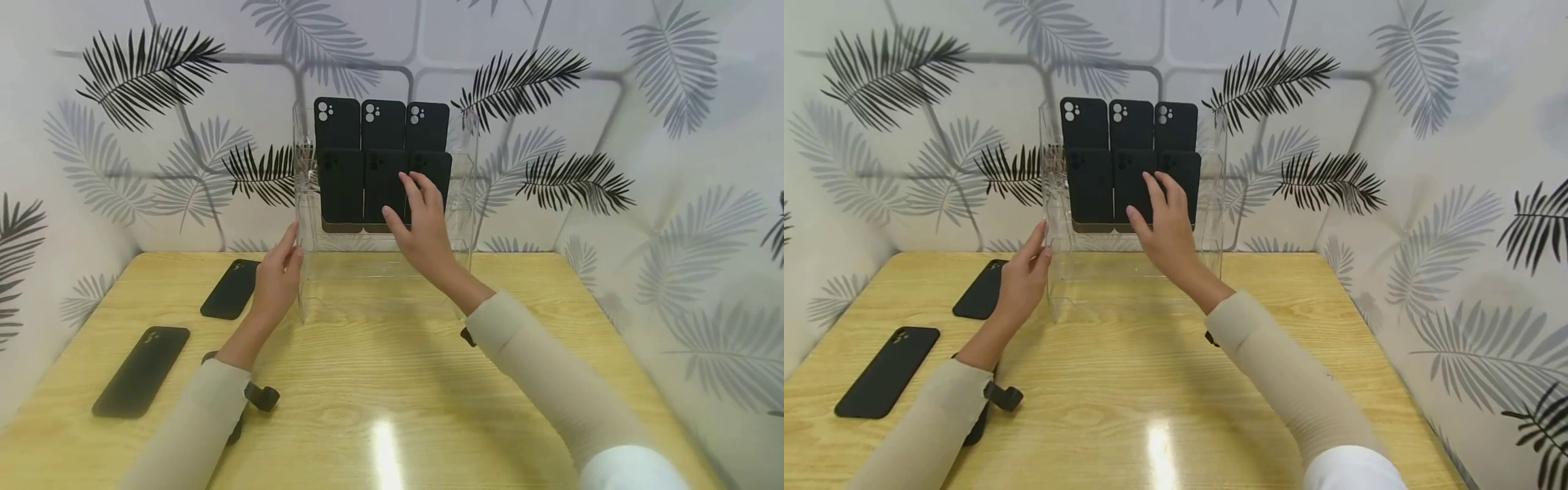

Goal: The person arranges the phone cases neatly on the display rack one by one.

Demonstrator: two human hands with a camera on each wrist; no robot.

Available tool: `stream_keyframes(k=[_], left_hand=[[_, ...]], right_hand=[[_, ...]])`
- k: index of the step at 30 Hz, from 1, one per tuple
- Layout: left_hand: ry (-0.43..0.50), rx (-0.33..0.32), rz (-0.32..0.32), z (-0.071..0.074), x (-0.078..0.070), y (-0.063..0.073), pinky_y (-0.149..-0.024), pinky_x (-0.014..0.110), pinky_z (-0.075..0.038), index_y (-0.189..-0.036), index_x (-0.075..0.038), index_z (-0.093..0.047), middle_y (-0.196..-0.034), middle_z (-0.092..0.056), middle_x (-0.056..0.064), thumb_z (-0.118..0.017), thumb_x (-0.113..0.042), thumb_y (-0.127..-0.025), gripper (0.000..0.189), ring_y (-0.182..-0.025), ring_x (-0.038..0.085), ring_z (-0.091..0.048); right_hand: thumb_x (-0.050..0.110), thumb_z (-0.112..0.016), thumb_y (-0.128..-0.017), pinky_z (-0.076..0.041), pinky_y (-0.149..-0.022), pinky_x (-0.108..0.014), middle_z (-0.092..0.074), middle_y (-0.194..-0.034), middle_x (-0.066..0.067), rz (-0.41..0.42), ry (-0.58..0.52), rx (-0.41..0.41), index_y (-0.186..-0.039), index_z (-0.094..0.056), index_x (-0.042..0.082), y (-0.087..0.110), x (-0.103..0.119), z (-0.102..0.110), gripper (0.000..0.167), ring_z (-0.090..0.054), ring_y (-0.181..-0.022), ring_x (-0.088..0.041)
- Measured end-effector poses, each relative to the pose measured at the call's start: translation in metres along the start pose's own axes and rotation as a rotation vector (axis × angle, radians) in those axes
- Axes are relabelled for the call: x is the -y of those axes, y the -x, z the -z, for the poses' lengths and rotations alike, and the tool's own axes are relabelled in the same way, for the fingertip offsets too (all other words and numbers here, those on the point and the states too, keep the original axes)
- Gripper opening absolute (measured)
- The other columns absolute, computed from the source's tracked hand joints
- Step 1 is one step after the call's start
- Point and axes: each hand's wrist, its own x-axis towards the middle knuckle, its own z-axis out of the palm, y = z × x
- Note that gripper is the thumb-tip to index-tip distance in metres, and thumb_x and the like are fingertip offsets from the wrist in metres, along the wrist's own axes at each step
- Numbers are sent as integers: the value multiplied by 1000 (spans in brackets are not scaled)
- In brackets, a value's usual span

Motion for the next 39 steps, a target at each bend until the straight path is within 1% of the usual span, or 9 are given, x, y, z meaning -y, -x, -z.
stream_keyframes(k=[3, 9, 15, 19, 24, 28, 31, 35, 39], left_hand=[[6, 0, 2, 0, 0, 1, -101, 52, -51, -158, -21, -38, -151, -50, 16, -48, -20, -108, 51, -122, 35, -62], [7, 6, 6, -1, 1, 1, -102, 51, -50, -158, -25, -37, -152, -49, 15, -49, -19, -108, 52, -125, 35, -61], [0, 4, 7, -1, 1, 0, -103, 51, -50, -158, -25, -37, -153, -49, 13, -49, -19, -108, 52, -126, 34, -60], [-1, 3, 12, 0, 1, 1, -102, 51, -50, -158, -25, -36, -153, -49, 13, -49, -18, -107, 53, -125, 34, -60], [-1, 5, 12, 0, 2, 2, -101, 52, -51, -158, -21, -36, -153, -48, 15, -49, -17, -107, 53, -124, 35, -61], [-2, 1, 22, -1, 2, 3, -100, 52, -51, -158, -22, -36, -152, -49, 15, -49, -17, -107, 53, -123, 35, -61], [-3, 5, 30, -1, 2, 3, -101, 51, -50, -159, -24, -35, -153, -48, 14, -48, -18, -107, 53, -124, 35, -61], [10, 16, 36, 2, 1, 2, -102, 50, -51, -159, -22, -35, -155, -47, 10, -50, -18, -107, 54, -124, 33, -62], [24, 41, 58, 10, -1, 0, -102, 49, -51, -159, -22, -34, -152, -51, 7, -51, -21, -107, 55, -120, 31, -64]], right_hand=[[32, -57, -103, -29, -119, -50, -31, -157, -15, -39, -12, -21, -155, -38, 8, 9, -14, 11, 60, -30, -145, -31], [32, -58, -102, -26, -119, -53, -34, -155, -15, -147, -23, -71, -153, -41, 6, 24, -42, 33, 59, -29, -145, -32], [30, -56, -104, -24, -120, -55, -30, -157, -13, -277, -104, -72, -155, -38, 12, 37, -67, 45, 58, -24, -148, -30], [29, -54, -105, -29, -119, -53, -30, -156, -14, -335, -207, -61, -157, -35, 13, 44, -78, 47, 57, -32, -143, -33], [22, -54, -106, -37, -118, -47, -41, -154, -15, -403, -325, -49, -159, -33, 19, 48, -87, 48, 58, -44, -141, -33], [16, -54, -105, -40, -116, -46, -47, -151, -17, -463, -386, -47, -159, -34, 17, 51, -87, 51, 57, -47, -140, -31], [8, -53, -105, -42, -114, -45, -48, -150, -19, -486, -414, -50, -158, -36, 12, 52, -75, 57, 56, -48, -140, -32], [4, -52, -104, -45, -111, -43, -50, -149, -21, -491, -394, -40, -156, -39, 9, 53, -60, 65, 54, -51, -137, -32], [5, -54, -104, -46, -110, -43, -52, -146, -22, -500, -379, -42, -155, -42, 9, 53, -55, 69, 53, -52, -136, -31]])
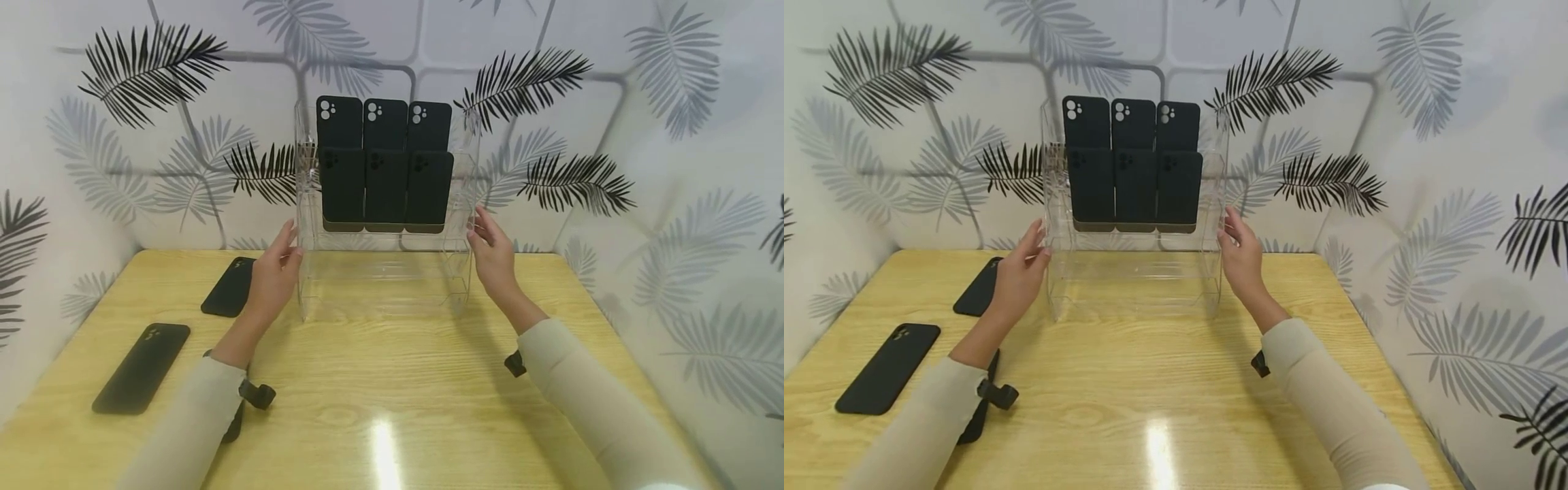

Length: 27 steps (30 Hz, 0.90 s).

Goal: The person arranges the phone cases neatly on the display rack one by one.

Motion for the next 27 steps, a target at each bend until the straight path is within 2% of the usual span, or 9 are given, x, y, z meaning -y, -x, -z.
stream_keyframes(k=[7, 11, 12, 13, 15, 19, 20, 24, 27], left_hand=[[-68, 91, 62, 38, 1, 16, -96, 52, -51, -157, -21, -38, -143, -60, 11, -49, -30, -107, 52, -119, 33, -63], [-126, 209, 119, 64, 4, 33, -100, 56, -49, -159, -19, -34, -148, -53, 16, -48, -37, -107, 57, -126, 38, -57], [-158, 239, 121, 70, 4, 38, -100, 58, -48, -159, -18, -34, -150, -51, 18, -48, -37, -107, 57, -127, 41, -55], [-191, 268, 124, 74, 5, 43, -100, 58, -48, -160, -16, -33, -145, -54, 21, -47, -39, -107, 59, -119, 43, -59], [-262, 320, 116, 82, 8, 54, -103, 62, -44, -159, -11, -32, -149, -48, 24, -48, -39, -107, 61, -125, 48, -54], [-401, 399, 122, 89, 14, 78, -105, 72, -35, -157, -2, -31, -153, -37, 32, -52, -42, -105, 69, -133, 59, -38], [-432, 417, 133, 90, 16, 84, -104, 75, -33, -157, -1, -31, -159, -28, 32, -54, -42, -104, 71, -140, 61, -26], [-549, 486, 167, 93, 23, 109, -98, 81, -31, -157, 0, -31, -158, -19, 38, -57, -50, -100, 80, -137, 67, -21], [-580, 521, 180, 93, 27, 125, -97, 81, -31, -156, 2, -31, -156, -17, 42, -60, -53, -97, 86, -135, 69, -21]], right_hand=[[5, -54, -103, -45, -111, -44, -53, -146, -21, -2, 12, 0, -155, -42, 9, -1, 0, 4, 53, -53, -135, -32], [5, -54, -104, -45, -110, -46, -52, -148, -21, 17, 30, 0, -155, -41, 8, 0, 2, 6, 53, -52, -135, -33], [5, -53, -104, -45, -110, -47, -51, -148, -21, 18, 32, 3, -155, -40, 7, 0, 2, 7, 53, -52, -135, -33], [5, -53, -104, -46, -110, -45, -50, -149, -22, 18, 35, 7, -155, -40, 7, 0, 1, 7, 53, -51, -135, -34], [5, -52, -105, -46, -110, -44, -50, -149, -22, 17, 45, 11, -156, -39, 7, 0, 1, 7, 53, -50, -136, -35], [6, -51, -105, -48, -108, -41, -49, -149, -23, 18, 60, 15, -157, -37, 8, 0, 1, 6, 54, -49, -136, -38], [6, -51, -105, -47, -109, -42, -50, -149, -22, 15, 61, 16, -157, -37, 9, 1, 2, 5, 54, -50, -136, -38], [5, -51, -105, -48, -109, -42, -50, -148, -23, 17, 59, 19, -157, -37, 10, 0, 2, 3, 54, -50, -135, -38], [5, -51, -105, -48, -108, -41, -51, -146, -25, 23, 61, 18, -157, -38, 10, 0, 2, 1, 54, -51, -134, -40]])
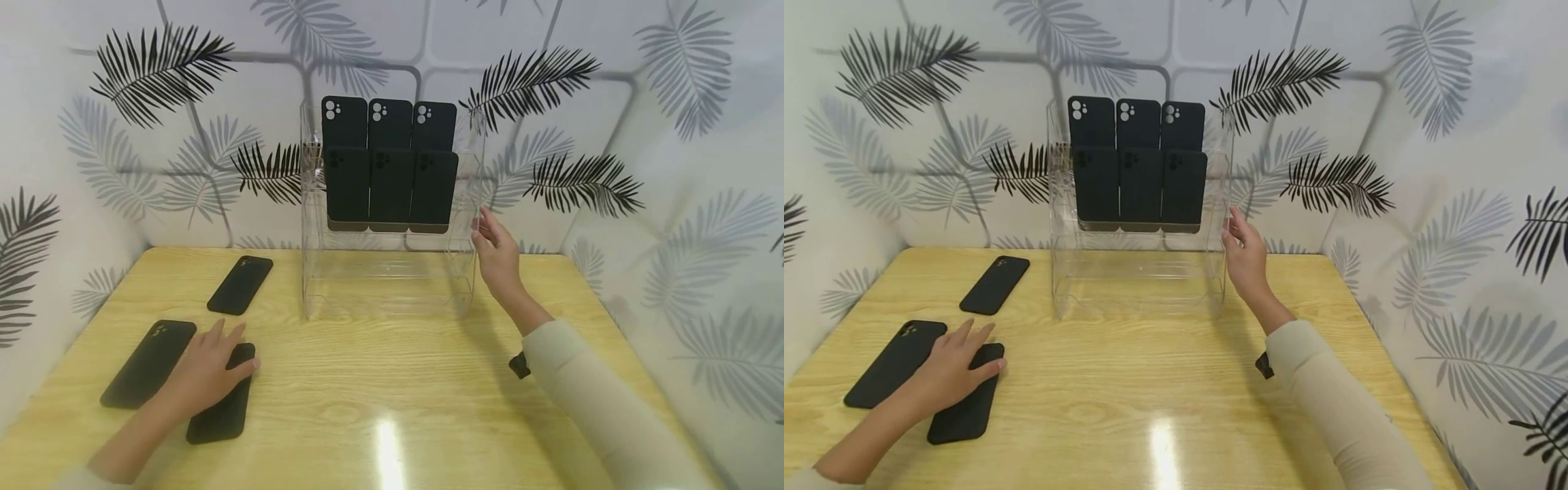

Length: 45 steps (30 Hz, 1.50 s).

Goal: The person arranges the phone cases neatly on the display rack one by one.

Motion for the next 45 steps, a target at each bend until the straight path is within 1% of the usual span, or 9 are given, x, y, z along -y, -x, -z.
stream_keyframes(k=[5, 12, 17, 24, 28, 32, 37, 41, 45], left_hand=[[8, 21, 1, -11, 1, 11, -97, 81, -32, -154, 6, -32, -152, -17, 48, -59, -59, -95, 92, -133, 72, -21], [7, 29, -16, -17, -3, 16, -98, 81, -30, -151, 8, -36, -150, -19, 49, -60, -60, -94, 92, -134, 71, -19], [6, 55, -55, -17, -5, 15, -98, 81, -32, -152, 5, -37, -151, -21, 47, -65, -50, -95, 85, -136, 68, -19], [46, 149, -125, -14, -10, 15, -104, 79, -28, -154, -2, -38, -157, -21, 40, -66, -33, -98, 71, -142, 64, -14], [50, 158, -152, -11, -14, 15, -104, 78, -29, -154, -2, -39, -157, -24, 38, -67, -27, -97, 68, -141, 65, -17], [4, 119, -182, -10, -16, 14, -103, 75, -35, -150, -1, -45, -153, -34, 37, -69, -25, -95, 64, -138, 65, -27], [-46, 19, -236, -12, -16, 13, -100, 71, -41, -144, 0, -53, -145, -46, 36, -73, -20, -91, 60, -131, 62, -39], [-53, -50, -254, -13, -19, 12, -99, 70, -43, -143, -2, -55, -144, -47, 34, -75, -17, -89, 60, -130, 60, -40], [-42, -114, -247, -11, -25, 7, -100, 70, -42, -144, -4, -54, -146, -45, 34, -74, -15, -88, 60, -132, 58, -36]], right_hand=[[4, -52, -104, -47, -108, -45, -52, -145, -26, 16, 0, -12, -155, -40, 8, 2, 2, -2, 53, -53, -133, -38], [4, -52, -104, -45, -110, -48, -51, -147, -25, 11, -3, -6, -155, -40, 7, 4, 3, -1, 53, -52, -134, -36], [4, -51, -104, -45, -110, -50, -49, -147, -26, 17, 4, 0, -156, -39, 7, 4, 3, 0, 53, -51, -135, -37], [4, -50, -105, -47, -109, -45, -49, -147, -25, -1, 10, 9, -157, -36, 10, 3, 1, 1, 55, -50, -136, -39], [5, -50, -105, -48, -108, -44, -49, -147, -26, 9, 8, 5, -157, -37, 10, 2, -1, 0, 54, -50, -135, -40], [4, -51, -105, -47, -108, -45, -49, -146, -28, 16, -1, 3, -156, -38, 9, 1, 0, 0, 54, -50, -135, -40], [4, -52, -104, -44, -111, -50, -50, -147, -24, 9, -5, -5, -156, -39, 11, -5, -11, -2, 54, -51, -136, -36], [9, -53, -105, -45, -111, -48, -51, -148, -18, 9, 1, -12, -157, -39, 19, -13, -31, -3, 54, -51, -136, -31], [11, -54, -105, -46, -109, -48, -54, -146, -17, 34, 13, -22, -157, -40, 18, -15, -38, -3, 54, -53, -134, -29]])
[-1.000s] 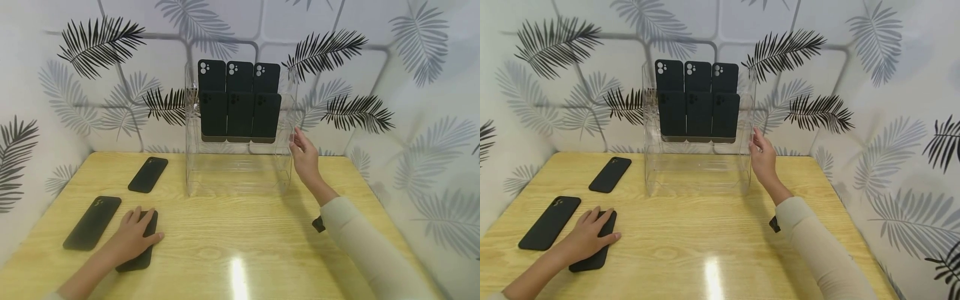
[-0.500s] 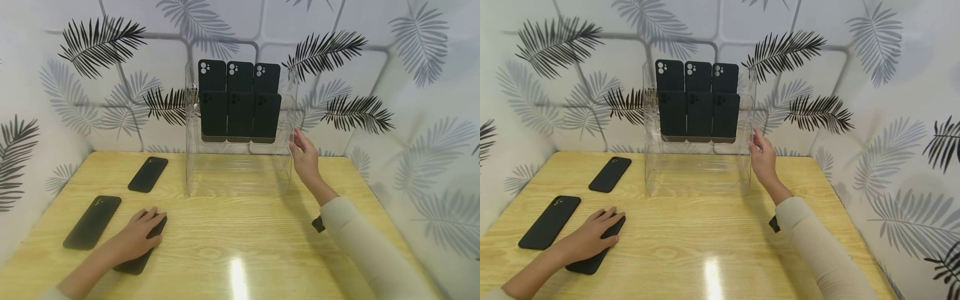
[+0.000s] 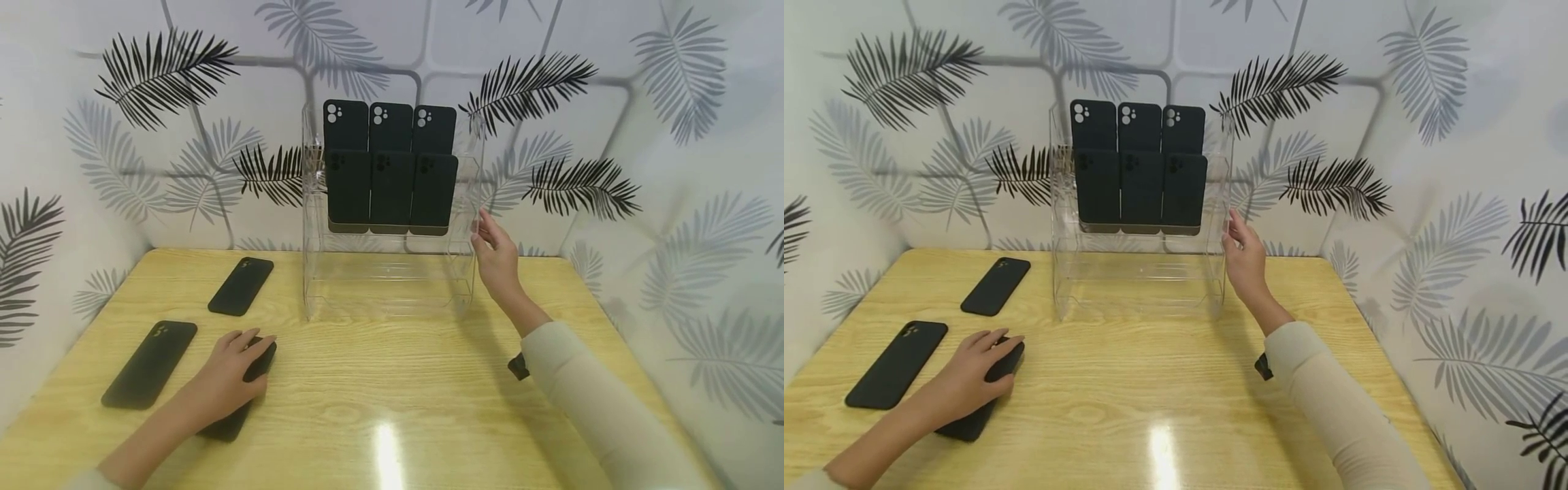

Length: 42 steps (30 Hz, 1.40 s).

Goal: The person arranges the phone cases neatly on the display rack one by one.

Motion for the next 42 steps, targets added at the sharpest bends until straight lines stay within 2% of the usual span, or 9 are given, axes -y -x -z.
stream_keyframes(k=[10, 16, 19, 25, 27, 33, 38, 42], left_hand=[[35, -164, -18, 5, -31, -33, -109, 69, -31, -145, -3, -53, -150, -41, 31, -67, -11, -91, 57, -136, 54, -32], [63, -221, -76, 12, -52, -59, -112, 68, -29, -146, -5, -52, -151, -42, 29, -68, -12, -91, 57, -138, 52, -32], [99, -231, -86, 17, -63, -71, -112, 67, -29, -148, -6, -51, -153, -40, 27, -66, -13, -92, 58, -140, 50, -30], [164, -222, -84, 22, -82, -91, -114, 65, -28, -151, -9, -47, -158, -34, 24, -65, -17, -94, 60, -144, 48, -25], [179, -223, -86, 23, -87, -95, -115, 65, -27, -152, -10, -47, -159, -33, 23, -65, -18, -95, 60, -146, 48, -23], [203, -227, -108, 22, -96, -102, -118, 63, -23, -152, -9, -46, -161, -31, 22, -65, -18, -96, 60, -148, 44, -22], [208, -229, -117, 18, -100, -106, -117, 62, -27, -152, -11, -46, -160, -32, 21, -66, -18, -95, 60, -147, 41, -24], [217, -228, -117, 16, -102, -109, -115, 61, -31, -153, -13, -45, -161, -31, 19, -66, -17, -95, 62, -148, 39, -23]], right_hand=[[11, -55, -104, -47, -108, -45, -56, -144, -15, -6, -24, -20, -155, -43, 23, 1, -4, -1, 53, -55, -132, -27], [5, -54, -104, -48, -108, -41, -54, -145, -20, -49, -51, -13, -154, -43, 14, 13, 24, 0, 53, -55, -132, -31], [4, -54, -103, -49, -106, -37, -55, -144, -22, -54, -58, -19, -153, -43, 9, 17, 34, 0, 52, -55, -131, -32], [5, -54, -103, -51, -103, -30, -54, -143, -26, -50, -65, -23, -153, -44, 8, 15, 31, 0, 51, -56, -129, -35], [5, -55, -103, -50, -104, -32, -55, -142, -25, -54, -66, -25, -153, -44, 8, 14, 31, 0, 51, -56, -129, -34], [3, -56, -102, -47, -109, -35, -56, -142, -23, -74, -133, -35, -152, -46, 10, 6, 21, -3, 51, -55, -130, -34], [10, -58, -103, -47, -109, -33, -58, -141, -16, -71, -160, -50, -151, -49, 20, -1, 0, -4, 50, -56, -129, -26], [12, -59, -103, -47, -109, -32, -57, -142, -15, -68, -167, -48, -152, -48, 19, -3, -6, -3, 51, -56, -129, -25]])
